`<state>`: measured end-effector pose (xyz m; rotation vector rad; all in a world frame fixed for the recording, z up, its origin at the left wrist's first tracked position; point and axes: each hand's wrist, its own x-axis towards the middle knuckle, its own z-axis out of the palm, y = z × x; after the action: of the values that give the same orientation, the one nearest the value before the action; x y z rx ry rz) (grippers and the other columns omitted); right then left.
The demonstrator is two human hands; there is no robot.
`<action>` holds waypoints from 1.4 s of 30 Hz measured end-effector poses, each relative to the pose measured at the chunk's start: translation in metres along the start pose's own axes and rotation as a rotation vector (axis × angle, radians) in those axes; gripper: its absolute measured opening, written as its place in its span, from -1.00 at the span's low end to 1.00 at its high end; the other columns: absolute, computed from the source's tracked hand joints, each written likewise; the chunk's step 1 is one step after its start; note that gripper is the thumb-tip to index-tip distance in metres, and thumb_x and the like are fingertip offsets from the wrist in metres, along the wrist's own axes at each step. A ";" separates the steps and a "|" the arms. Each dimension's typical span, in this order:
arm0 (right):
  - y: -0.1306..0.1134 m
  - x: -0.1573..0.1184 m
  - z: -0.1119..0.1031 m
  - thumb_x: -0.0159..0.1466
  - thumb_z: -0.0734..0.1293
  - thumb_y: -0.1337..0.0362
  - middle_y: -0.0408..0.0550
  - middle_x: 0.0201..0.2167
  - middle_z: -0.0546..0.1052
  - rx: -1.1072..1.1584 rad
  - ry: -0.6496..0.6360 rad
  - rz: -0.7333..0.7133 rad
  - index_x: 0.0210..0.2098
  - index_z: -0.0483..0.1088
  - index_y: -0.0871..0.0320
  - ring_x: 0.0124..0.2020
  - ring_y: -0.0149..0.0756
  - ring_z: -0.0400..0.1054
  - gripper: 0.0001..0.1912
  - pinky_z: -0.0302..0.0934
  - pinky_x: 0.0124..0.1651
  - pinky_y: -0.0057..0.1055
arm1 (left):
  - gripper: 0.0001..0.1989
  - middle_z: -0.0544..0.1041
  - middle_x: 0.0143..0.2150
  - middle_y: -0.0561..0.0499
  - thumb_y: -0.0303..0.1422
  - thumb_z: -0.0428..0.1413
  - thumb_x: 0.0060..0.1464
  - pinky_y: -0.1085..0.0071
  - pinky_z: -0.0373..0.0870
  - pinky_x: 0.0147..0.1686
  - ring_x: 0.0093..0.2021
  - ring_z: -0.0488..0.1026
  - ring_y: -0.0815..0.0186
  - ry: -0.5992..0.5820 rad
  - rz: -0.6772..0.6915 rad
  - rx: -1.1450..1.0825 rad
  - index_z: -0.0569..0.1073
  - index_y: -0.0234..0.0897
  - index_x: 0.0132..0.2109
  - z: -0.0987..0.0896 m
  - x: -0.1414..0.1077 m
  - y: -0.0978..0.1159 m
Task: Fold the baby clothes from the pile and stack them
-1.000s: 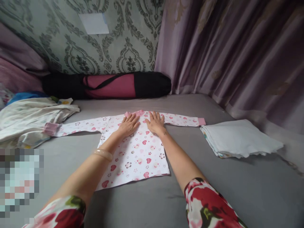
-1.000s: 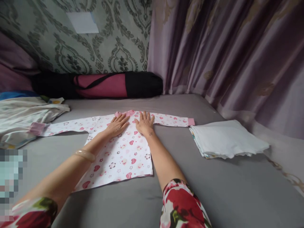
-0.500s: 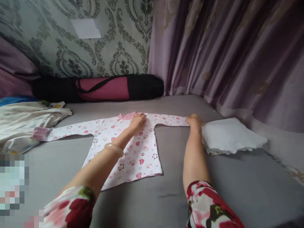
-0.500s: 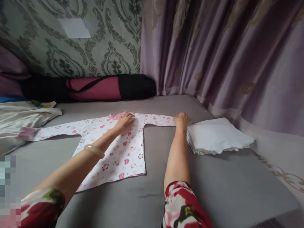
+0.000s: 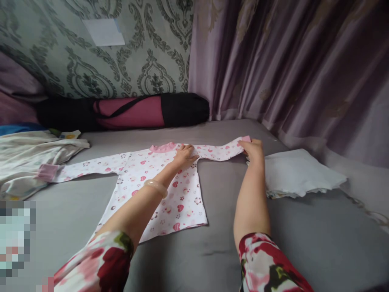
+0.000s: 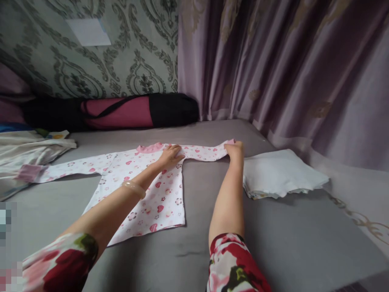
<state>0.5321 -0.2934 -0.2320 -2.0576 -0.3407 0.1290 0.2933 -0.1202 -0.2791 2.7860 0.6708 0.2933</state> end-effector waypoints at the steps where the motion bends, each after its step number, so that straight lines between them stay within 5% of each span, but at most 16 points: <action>1: -0.007 -0.002 -0.002 0.04 0.44 0.37 -0.08 -0.54 0.49 0.123 0.006 0.046 -0.37 0.47 0.23 -0.38 -0.23 0.46 -0.86 0.41 -0.35 -0.34 | -0.54 0.34 0.26 -0.18 -0.12 -0.03 0.22 0.13 0.19 0.22 0.24 0.24 0.01 -0.011 -0.012 0.003 0.39 -0.32 0.13 0.001 0.001 0.000; 8: -0.043 -0.013 -0.003 0.13 0.40 0.44 -0.23 -0.58 0.46 0.845 -0.001 0.195 -0.42 0.34 0.19 -0.56 -0.45 0.39 -0.87 0.41 -0.46 -0.48 | -0.38 0.18 0.39 -0.12 0.03 -0.04 0.19 0.02 0.14 0.22 0.32 0.09 -0.11 -0.104 -0.052 -0.001 0.25 -0.21 0.27 -0.001 0.003 -0.001; 16: -0.063 -0.010 0.035 0.18 0.40 0.44 -0.27 -0.54 0.49 1.248 -0.134 0.256 -0.42 0.32 0.15 -0.53 -0.51 0.43 -0.84 0.44 -0.40 -0.58 | -0.22 0.01 0.46 -0.10 0.15 -0.14 0.17 -0.10 0.00 0.25 0.35 -0.03 -0.24 -0.260 -0.045 0.040 0.06 -0.20 0.38 -0.012 0.007 0.000; 24: -0.105 -0.060 0.070 0.19 0.41 0.41 -0.22 -0.51 0.54 1.332 -0.408 0.290 -0.37 0.39 0.16 -0.50 -0.47 0.46 -0.91 0.46 -0.39 -0.56 | -0.14 0.14 0.37 -0.25 0.16 0.07 -0.01 -0.03 0.09 0.19 0.28 0.07 -0.22 -0.374 -0.024 0.086 0.23 -0.24 0.32 -0.034 0.028 0.006; 28: -0.120 -0.085 0.073 0.20 0.40 0.43 -0.22 -0.54 0.53 1.299 -0.426 0.336 -0.42 0.38 0.16 -0.52 -0.48 0.45 -0.88 0.44 -0.42 -0.59 | -0.18 0.21 0.31 -0.28 0.14 0.17 -0.10 -0.01 0.11 0.18 0.26 0.10 -0.21 -0.371 -0.058 0.061 0.36 -0.24 0.22 -0.039 0.034 0.010; 32: -0.126 -0.094 0.069 0.21 0.38 0.44 -0.22 -0.54 0.52 1.262 -0.398 0.354 -0.42 0.38 0.16 -0.52 -0.47 0.45 -0.89 0.44 -0.41 -0.58 | -0.11 0.22 0.28 -0.31 0.20 0.18 -0.16 0.00 0.14 0.17 0.26 0.13 -0.22 -0.302 -0.041 -0.018 0.34 -0.25 0.23 -0.029 0.031 0.001; 37: -0.124 -0.095 0.069 0.22 0.36 0.45 -0.20 -0.56 0.52 1.215 -0.369 0.357 -0.40 0.38 0.18 -0.54 -0.46 0.43 -0.90 0.44 -0.44 -0.57 | -0.12 0.18 0.34 -0.26 0.16 0.14 -0.05 0.10 0.14 0.22 0.32 0.15 -0.09 0.005 -0.019 -0.300 0.22 -0.22 0.31 -0.020 -0.001 -0.041; 42: -0.123 -0.096 0.084 0.17 0.42 0.43 -0.19 -0.56 0.52 1.145 -0.429 0.291 -0.38 0.40 0.21 -0.54 -0.43 0.43 -0.90 0.46 -0.42 -0.49 | -0.38 0.41 0.18 -0.21 0.01 0.14 0.08 0.26 0.38 0.02 0.11 0.41 0.11 0.250 -0.382 -0.813 0.36 -0.21 0.20 -0.037 -0.070 -0.087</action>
<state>0.3983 -0.1944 -0.1714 -0.9103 -0.1497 0.7600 0.1866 -0.0711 -0.2787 1.8294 0.8748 0.6638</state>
